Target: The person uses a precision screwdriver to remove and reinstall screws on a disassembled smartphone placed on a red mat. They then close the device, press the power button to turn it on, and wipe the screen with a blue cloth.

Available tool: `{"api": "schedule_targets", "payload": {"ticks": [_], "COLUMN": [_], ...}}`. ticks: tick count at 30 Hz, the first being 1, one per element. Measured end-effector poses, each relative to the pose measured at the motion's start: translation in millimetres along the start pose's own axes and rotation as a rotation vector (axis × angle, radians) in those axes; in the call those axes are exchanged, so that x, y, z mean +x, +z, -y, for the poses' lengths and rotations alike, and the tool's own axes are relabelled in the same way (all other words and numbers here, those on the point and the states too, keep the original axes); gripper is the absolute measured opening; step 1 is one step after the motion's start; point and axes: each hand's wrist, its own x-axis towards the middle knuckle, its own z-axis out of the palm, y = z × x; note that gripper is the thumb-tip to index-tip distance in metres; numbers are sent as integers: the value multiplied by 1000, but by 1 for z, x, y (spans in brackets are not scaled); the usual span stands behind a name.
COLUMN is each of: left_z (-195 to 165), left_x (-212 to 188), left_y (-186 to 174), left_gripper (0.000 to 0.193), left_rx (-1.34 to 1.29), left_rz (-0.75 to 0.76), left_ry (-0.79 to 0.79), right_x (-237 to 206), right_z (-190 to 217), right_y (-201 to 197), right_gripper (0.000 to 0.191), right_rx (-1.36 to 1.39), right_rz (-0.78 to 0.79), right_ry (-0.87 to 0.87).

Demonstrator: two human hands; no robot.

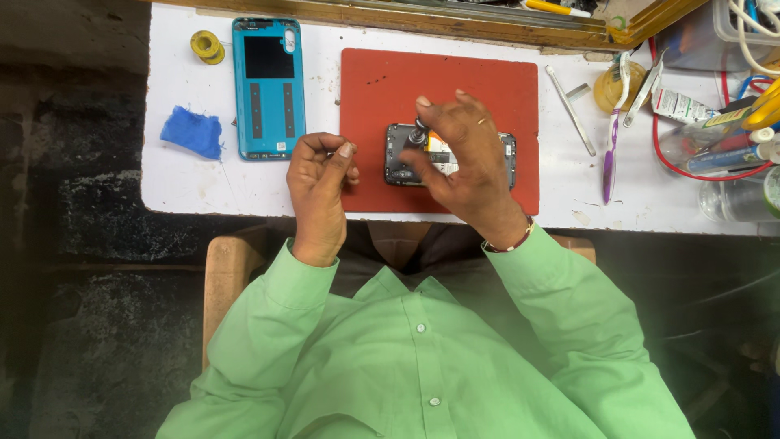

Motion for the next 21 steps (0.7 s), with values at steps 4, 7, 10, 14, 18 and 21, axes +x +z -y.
{"api": "schedule_targets", "payload": {"ticks": [4,7,10,14,18,21], "left_z": [-1,-1,-2,-2,-1,-1], "left_x": [0,0,0,0,0,0], "left_y": [1,2,2,1,2,1], "left_gripper": [13,13,13,13,14,14], "left_rx": [-3,1,12,21,19,23], "left_rz": [14,11,0,5,14,12], "left_ry": [7,-4,-13,-9,-1,-4], "right_x": [-1,1,0,-2,-5,-1], "right_z": [2,1,2,1,2,4], "right_y": [2,4,3,7,6,6], "right_gripper": [66,73,71,69,65,68], "right_rx": [159,31,170,97,278,158], "right_rz": [60,-24,53,3,24,-36], "right_ry": [120,41,10,62,163,116]}}
